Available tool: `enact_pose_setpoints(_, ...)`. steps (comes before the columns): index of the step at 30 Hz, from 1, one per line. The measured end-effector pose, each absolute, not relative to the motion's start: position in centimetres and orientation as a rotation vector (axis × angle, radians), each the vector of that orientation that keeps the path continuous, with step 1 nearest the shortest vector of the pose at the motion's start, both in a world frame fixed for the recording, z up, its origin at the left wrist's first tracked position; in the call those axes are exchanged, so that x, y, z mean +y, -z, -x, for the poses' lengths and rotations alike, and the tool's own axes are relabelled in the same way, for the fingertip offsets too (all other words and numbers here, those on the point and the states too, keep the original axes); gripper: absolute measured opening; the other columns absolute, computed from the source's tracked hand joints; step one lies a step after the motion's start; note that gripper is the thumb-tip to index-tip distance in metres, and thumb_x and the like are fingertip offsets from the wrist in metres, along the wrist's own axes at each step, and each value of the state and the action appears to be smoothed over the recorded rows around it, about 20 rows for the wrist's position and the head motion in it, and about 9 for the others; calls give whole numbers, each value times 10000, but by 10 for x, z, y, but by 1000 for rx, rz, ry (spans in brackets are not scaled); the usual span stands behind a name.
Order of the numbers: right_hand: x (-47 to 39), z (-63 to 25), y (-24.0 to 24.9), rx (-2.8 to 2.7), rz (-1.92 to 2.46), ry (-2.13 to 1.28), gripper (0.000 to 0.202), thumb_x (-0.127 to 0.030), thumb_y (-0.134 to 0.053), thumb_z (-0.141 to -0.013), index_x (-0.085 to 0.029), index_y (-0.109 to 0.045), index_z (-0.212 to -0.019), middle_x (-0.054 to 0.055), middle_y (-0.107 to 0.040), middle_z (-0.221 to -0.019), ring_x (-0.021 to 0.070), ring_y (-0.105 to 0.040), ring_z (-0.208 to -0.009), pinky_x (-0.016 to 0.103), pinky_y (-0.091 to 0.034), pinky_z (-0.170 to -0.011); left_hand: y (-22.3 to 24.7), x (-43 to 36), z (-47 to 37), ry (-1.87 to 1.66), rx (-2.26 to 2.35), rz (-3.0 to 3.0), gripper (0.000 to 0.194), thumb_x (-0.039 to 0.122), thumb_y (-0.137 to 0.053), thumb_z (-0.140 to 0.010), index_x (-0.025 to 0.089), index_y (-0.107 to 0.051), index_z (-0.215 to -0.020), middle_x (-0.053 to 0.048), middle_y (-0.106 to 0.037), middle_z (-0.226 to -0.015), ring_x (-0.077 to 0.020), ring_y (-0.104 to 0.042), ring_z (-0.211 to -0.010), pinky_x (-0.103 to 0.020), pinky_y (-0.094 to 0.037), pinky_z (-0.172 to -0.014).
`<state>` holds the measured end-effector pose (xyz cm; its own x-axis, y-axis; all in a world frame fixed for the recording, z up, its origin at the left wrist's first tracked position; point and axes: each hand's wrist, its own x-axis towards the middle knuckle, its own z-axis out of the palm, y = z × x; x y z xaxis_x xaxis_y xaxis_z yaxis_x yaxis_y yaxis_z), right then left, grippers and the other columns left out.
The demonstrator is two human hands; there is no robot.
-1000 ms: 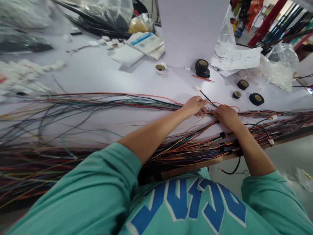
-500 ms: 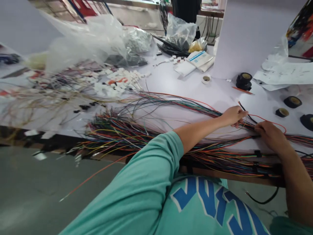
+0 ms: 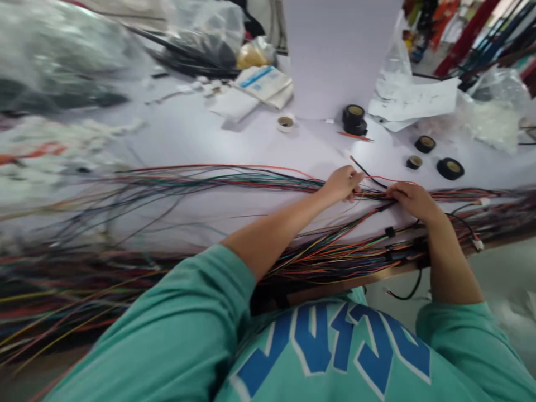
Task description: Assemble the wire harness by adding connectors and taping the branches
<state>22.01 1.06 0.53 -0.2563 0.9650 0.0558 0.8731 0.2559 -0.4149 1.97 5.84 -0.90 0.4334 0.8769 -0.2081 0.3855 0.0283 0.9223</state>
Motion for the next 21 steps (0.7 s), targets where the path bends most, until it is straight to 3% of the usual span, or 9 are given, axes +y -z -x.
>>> enact_pose_setpoints(12,5,-224,-8,-2281,1719,-456,246,-114,-467,-734,-175,-680,-843,29,-691,-850,151,-592,-766,269,-430,-718,4,49,-16,-582,1188,-1590,178,306,-454,-879,179,-420,-758,-29,-670,-725,-35,-482,-358,-166,-334,-373)
enact_pose_setpoints(21,4,-214,-8,-2463,1739,-333,220,-143,-495,-756,-172,-678,-874,63,-667,-869,176,-570,-791,287,-417,-752,5,45,-14,-642,1181,-1644,179,334,-478,-854,192,-438,-753,14,-645,-654,-42,-487,-388,-176,-377,-436)
